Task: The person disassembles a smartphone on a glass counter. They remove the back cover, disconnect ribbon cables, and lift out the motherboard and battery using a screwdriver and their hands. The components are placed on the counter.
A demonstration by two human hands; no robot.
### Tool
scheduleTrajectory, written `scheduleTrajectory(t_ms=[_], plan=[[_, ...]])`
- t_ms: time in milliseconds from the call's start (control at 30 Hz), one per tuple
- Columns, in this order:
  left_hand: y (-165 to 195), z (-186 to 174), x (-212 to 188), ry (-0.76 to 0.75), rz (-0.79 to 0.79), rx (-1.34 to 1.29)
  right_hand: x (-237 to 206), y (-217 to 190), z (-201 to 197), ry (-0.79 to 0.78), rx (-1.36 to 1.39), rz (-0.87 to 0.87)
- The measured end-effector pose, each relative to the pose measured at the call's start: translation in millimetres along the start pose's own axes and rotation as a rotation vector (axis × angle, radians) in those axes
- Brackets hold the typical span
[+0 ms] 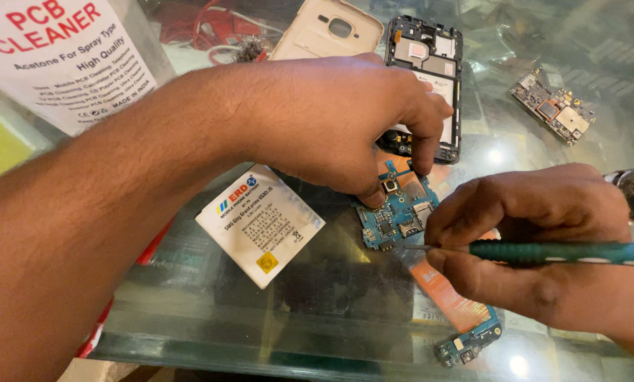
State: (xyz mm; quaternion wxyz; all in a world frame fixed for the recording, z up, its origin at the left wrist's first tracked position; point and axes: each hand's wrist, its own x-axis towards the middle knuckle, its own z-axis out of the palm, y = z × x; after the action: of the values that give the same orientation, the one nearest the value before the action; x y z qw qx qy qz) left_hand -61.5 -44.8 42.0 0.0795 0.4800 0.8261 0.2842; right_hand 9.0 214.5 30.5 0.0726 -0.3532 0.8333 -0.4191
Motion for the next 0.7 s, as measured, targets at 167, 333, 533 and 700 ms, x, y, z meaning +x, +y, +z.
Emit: scheduleTrajectory(t_ms=[167, 333, 533, 700], plan=[[0.8, -0.4, -0.2, -0.012, -0.026, -0.018, 0.3, 0.8, -0.3, -0.006, 0.001, 0.011], [1.8, -0.8, -0.6, -0.004, -0.018, -0.005, 1.4, 0.4, -0.5, -0.018, 0.062, -0.033], [3.0, -1.0, 0.0, -0.009, -0.049, 0.005, 3.0, -1.5, -0.1, -0.021, 0.01, -0.021], [4.2, -0.6, -0.2, 0.004, -0.043, 0.006, 5.1, -2.4, 0.9, -0.015, -0.021, -0.06]])
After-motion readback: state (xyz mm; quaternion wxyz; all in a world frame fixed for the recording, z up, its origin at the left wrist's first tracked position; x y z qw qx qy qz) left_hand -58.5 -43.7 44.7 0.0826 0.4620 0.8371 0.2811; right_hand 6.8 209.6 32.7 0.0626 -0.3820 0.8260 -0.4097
